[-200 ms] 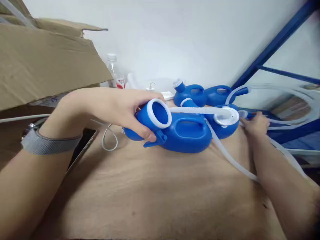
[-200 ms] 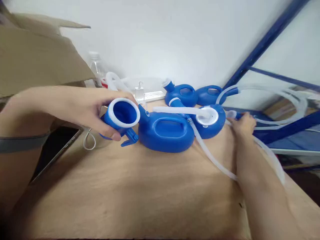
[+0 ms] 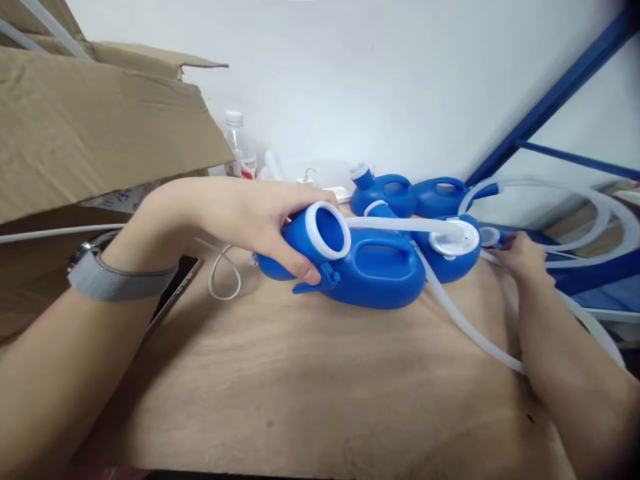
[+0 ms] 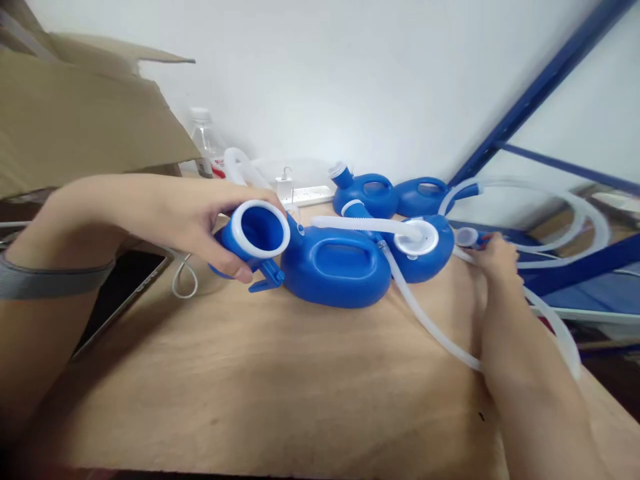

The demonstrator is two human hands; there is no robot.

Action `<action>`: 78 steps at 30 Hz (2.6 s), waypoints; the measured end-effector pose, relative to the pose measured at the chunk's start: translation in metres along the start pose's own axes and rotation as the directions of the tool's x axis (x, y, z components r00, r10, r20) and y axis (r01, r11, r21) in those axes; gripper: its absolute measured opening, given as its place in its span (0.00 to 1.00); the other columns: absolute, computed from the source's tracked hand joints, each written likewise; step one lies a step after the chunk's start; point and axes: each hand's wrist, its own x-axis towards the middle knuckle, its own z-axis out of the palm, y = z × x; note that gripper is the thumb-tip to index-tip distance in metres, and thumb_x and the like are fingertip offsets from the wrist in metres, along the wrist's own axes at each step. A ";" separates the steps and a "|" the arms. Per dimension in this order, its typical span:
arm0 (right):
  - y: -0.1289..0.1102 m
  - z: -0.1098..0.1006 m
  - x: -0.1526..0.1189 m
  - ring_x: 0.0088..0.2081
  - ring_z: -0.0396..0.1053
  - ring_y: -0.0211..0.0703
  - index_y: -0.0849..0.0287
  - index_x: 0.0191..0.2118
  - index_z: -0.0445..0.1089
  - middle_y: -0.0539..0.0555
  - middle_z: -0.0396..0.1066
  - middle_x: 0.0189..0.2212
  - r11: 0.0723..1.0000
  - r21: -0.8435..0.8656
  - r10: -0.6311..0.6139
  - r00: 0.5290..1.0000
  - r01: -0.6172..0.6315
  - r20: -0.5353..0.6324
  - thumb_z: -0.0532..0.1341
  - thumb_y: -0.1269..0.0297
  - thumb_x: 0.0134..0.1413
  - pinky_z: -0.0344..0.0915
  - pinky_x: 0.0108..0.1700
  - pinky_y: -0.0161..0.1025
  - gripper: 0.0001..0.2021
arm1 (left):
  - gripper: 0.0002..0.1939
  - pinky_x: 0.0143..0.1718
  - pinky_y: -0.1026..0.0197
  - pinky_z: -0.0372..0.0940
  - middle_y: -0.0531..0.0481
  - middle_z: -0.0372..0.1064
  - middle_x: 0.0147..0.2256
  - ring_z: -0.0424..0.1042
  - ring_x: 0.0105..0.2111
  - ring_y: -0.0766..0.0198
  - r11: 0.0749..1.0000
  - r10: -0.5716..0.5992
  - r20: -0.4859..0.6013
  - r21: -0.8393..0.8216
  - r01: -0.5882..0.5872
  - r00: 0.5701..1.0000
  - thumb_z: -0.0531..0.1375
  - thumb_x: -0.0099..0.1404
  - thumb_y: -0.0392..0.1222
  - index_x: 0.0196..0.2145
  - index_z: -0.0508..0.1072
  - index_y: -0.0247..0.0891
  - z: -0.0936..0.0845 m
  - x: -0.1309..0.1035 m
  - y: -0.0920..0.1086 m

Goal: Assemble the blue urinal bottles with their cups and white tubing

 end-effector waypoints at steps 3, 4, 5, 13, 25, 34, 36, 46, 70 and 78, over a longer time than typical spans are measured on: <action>-0.009 -0.006 -0.006 0.51 0.77 0.68 0.64 0.48 0.78 0.71 0.81 0.42 0.991 -0.075 0.115 0.986 -0.107 0.124 0.68 0.55 0.64 0.69 0.49 0.51 0.16 | 0.23 0.51 0.56 0.71 0.49 0.79 0.50 0.77 0.53 0.50 1.000 -0.004 -0.004 0.012 0.004 1.000 0.70 0.64 0.57 0.50 0.73 0.43 0.000 0.001 0.002; -0.012 -0.006 -0.010 0.52 0.76 0.70 0.65 0.47 0.79 0.73 0.81 0.44 0.990 -0.081 0.123 0.985 -0.114 0.118 0.66 0.55 0.66 0.68 0.49 0.51 0.16 | 0.23 0.51 0.56 0.71 0.49 0.79 0.50 0.77 0.53 0.50 1.000 -0.003 -0.005 0.013 0.003 1.000 0.70 0.64 0.57 0.50 0.73 0.43 0.001 0.001 0.002; -0.014 -0.007 -0.013 0.54 0.76 0.72 0.66 0.48 0.79 0.76 0.80 0.46 0.988 -0.089 0.133 0.984 -0.123 0.116 0.64 0.55 0.69 0.68 0.49 0.52 0.17 | 0.23 0.50 0.56 0.70 0.49 0.79 0.50 0.77 0.53 0.50 1.000 -0.004 -0.006 0.013 0.004 1.000 0.70 0.64 0.57 0.50 0.73 0.43 0.001 0.001 0.002; -0.024 -0.013 -0.029 0.58 0.76 0.73 0.66 0.60 0.74 0.78 0.78 0.53 0.987 -0.087 0.135 0.991 -0.133 0.016 0.57 0.53 0.77 0.67 0.54 0.59 0.21 | 0.23 0.48 0.56 0.71 0.49 0.80 0.50 0.79 0.50 0.51 1.000 -0.007 0.002 0.008 0.007 1.000 0.72 0.64 0.55 0.52 0.74 0.44 0.000 0.000 -0.003; -0.049 -0.016 -0.030 0.53 0.77 0.70 0.66 0.58 0.71 0.79 0.77 0.55 0.989 -0.009 0.150 0.989 -0.150 0.017 0.59 0.53 0.75 0.65 0.47 0.50 0.20 | 0.28 0.51 0.57 0.70 0.50 0.79 0.50 0.78 0.51 0.52 0.999 0.036 -0.005 0.000 -0.036 0.999 0.73 0.62 0.55 0.56 0.74 0.45 0.001 0.002 -0.008; -0.045 -0.025 -0.026 0.35 0.68 0.53 0.54 0.32 0.66 0.57 0.73 0.31 0.978 0.136 0.144 0.985 -0.156 0.093 0.64 0.61 0.63 0.60 0.41 0.46 0.09 | 0.26 0.50 0.56 0.70 0.48 0.79 0.50 0.77 0.52 0.51 0.999 -0.017 0.016 0.028 0.017 1.000 0.72 0.63 0.56 0.53 0.73 0.43 0.000 0.003 -0.002; -0.043 -0.025 -0.025 0.33 0.65 0.49 0.54 0.29 0.64 0.54 0.70 0.28 0.969 0.197 0.129 0.984 -0.152 0.125 0.64 0.61 0.61 0.59 0.39 0.45 0.11 | 0.26 0.51 0.56 0.70 0.48 0.78 0.50 0.77 0.52 0.50 0.999 -0.033 0.027 0.037 0.032 0.999 0.71 0.63 0.57 0.53 0.73 0.43 0.000 0.003 -0.001; -0.044 -0.027 -0.028 0.38 0.69 0.51 0.55 0.31 0.69 0.56 0.74 0.30 0.929 0.352 0.044 0.981 -0.110 0.191 0.61 0.62 0.61 0.63 0.42 0.44 0.07 | 0.27 0.51 0.57 0.69 0.48 0.78 0.52 0.77 0.52 0.51 0.998 0.057 0.010 0.041 -0.058 0.998 0.71 0.64 0.56 0.56 0.73 0.44 0.002 0.006 -0.007; -0.064 -0.041 -0.043 0.61 0.71 0.79 0.61 0.72 0.61 0.78 0.70 0.61 0.950 0.244 0.211 0.977 -0.196 -0.036 0.62 0.40 0.65 0.64 0.63 0.61 0.39 | 0.27 0.45 0.59 0.70 0.48 0.78 0.52 0.77 0.48 0.54 0.999 0.046 0.010 0.020 -0.047 0.999 0.73 0.63 0.57 0.54 0.73 0.45 0.002 0.007 -0.011; -0.072 -0.048 -0.038 0.71 0.52 0.80 0.59 0.68 0.66 0.79 0.51 0.71 0.997 0.075 0.015 0.989 -0.026 0.144 0.56 0.54 0.71 0.60 0.66 0.69 0.25 | 0.29 0.48 0.58 0.70 0.48 0.79 0.52 0.77 0.50 0.52 0.998 0.055 0.009 0.028 -0.055 0.998 0.72 0.63 0.58 0.56 0.73 0.45 0.002 0.007 -0.011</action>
